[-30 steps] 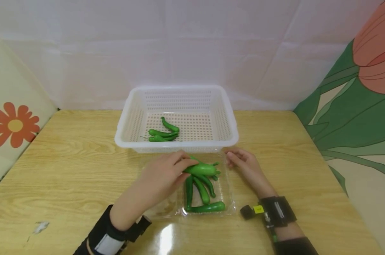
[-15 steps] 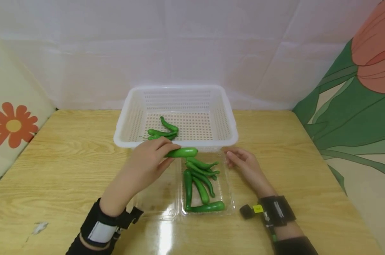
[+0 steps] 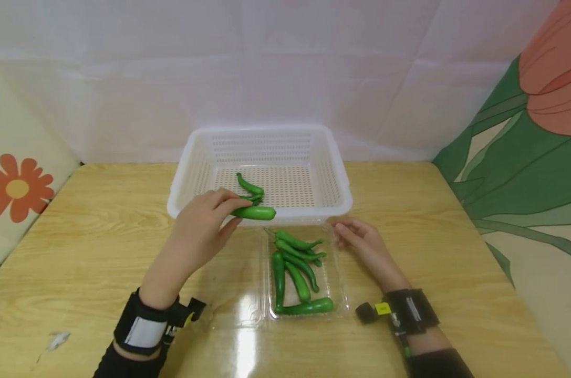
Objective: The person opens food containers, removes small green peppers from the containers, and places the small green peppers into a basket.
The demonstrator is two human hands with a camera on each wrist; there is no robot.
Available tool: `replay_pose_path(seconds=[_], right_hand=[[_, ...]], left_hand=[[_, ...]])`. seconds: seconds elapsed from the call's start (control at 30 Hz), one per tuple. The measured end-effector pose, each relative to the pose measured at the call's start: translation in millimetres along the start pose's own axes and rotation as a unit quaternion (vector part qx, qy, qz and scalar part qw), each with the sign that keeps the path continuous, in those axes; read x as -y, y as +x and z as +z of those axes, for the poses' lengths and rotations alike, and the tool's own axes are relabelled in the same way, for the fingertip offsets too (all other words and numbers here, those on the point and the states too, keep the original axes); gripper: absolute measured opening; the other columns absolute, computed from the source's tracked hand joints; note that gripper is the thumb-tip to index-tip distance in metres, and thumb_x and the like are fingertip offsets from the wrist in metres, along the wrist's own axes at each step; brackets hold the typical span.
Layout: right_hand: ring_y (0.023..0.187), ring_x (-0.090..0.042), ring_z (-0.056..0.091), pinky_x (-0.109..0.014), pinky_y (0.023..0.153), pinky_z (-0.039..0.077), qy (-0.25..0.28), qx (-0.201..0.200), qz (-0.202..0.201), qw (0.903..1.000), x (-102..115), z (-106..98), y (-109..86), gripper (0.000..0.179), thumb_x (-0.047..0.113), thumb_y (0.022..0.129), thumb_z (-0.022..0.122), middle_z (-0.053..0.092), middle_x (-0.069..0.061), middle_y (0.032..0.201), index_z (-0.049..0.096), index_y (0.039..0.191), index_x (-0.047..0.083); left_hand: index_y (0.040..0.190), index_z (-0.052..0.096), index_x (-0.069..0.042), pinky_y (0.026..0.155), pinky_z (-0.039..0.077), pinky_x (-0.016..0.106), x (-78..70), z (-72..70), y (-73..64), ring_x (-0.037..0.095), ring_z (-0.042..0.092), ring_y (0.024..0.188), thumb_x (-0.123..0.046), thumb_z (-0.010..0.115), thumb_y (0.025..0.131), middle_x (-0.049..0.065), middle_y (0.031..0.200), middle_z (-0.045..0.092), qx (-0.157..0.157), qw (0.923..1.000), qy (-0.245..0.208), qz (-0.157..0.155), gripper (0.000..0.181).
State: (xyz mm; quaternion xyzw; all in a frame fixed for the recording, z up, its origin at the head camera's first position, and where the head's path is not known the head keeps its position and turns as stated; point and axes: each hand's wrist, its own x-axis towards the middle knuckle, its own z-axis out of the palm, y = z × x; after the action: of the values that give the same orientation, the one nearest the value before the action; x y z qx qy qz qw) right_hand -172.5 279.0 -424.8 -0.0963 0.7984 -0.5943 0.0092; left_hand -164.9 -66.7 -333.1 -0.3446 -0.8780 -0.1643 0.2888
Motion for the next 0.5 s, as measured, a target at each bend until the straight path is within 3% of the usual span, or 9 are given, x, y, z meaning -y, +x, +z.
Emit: replay_pose_path(seconds=[0.13, 0.37, 0.5], right_hand=[[0.077, -0.008, 0.063, -0.02, 0.07, 0.055, -0.006, 0.002, 0.007, 1.0, 1.7, 0.0, -0.3, 0.038, 0.02, 0.105, 0.051, 0.068, 0.002, 0.086, 0.057, 0.119, -0.015], [0.078, -0.008, 0.063, -0.021, 0.071, 0.055, -0.003, 0.003, 0.007, 1.0, 1.0, -0.1, -1.0, 0.033, 0.019, 0.104, 0.052, 0.068, 0.002, 0.086, 0.06, 0.116, -0.011], [0.077, -0.008, 0.063, -0.02, 0.071, 0.055, 0.003, 0.001, 0.002, 1.0, 0.6, 0.2, -0.3, 0.029, 0.018, 0.104, 0.052, 0.068, 0.001, 0.086, 0.062, 0.115, -0.006]], left_hand=[[0.115, 0.07, -0.008, 0.082, 0.053, 0.039, 7.3, -1.6, 1.3, 0.026, 0.064, 0.098, -0.007, 0.08, 0.083, 0.007, 0.11, 0.065, 0.014, 0.9997, -0.004, -0.02, 0.034], [0.118, 0.069, -0.009, 0.087, 0.052, 0.039, 20.1, -3.6, 4.1, 0.026, 0.062, 0.099, -0.01, 0.078, 0.086, 0.007, 0.11, 0.067, 0.072, 0.9946, -0.018, -0.073, 0.033], [0.118, 0.069, -0.009, 0.085, 0.051, 0.04, 26.4, -2.7, 5.8, 0.026, 0.063, 0.097, -0.011, 0.078, 0.086, 0.007, 0.11, 0.068, 0.08, 0.9917, -0.023, -0.098, 0.033]])
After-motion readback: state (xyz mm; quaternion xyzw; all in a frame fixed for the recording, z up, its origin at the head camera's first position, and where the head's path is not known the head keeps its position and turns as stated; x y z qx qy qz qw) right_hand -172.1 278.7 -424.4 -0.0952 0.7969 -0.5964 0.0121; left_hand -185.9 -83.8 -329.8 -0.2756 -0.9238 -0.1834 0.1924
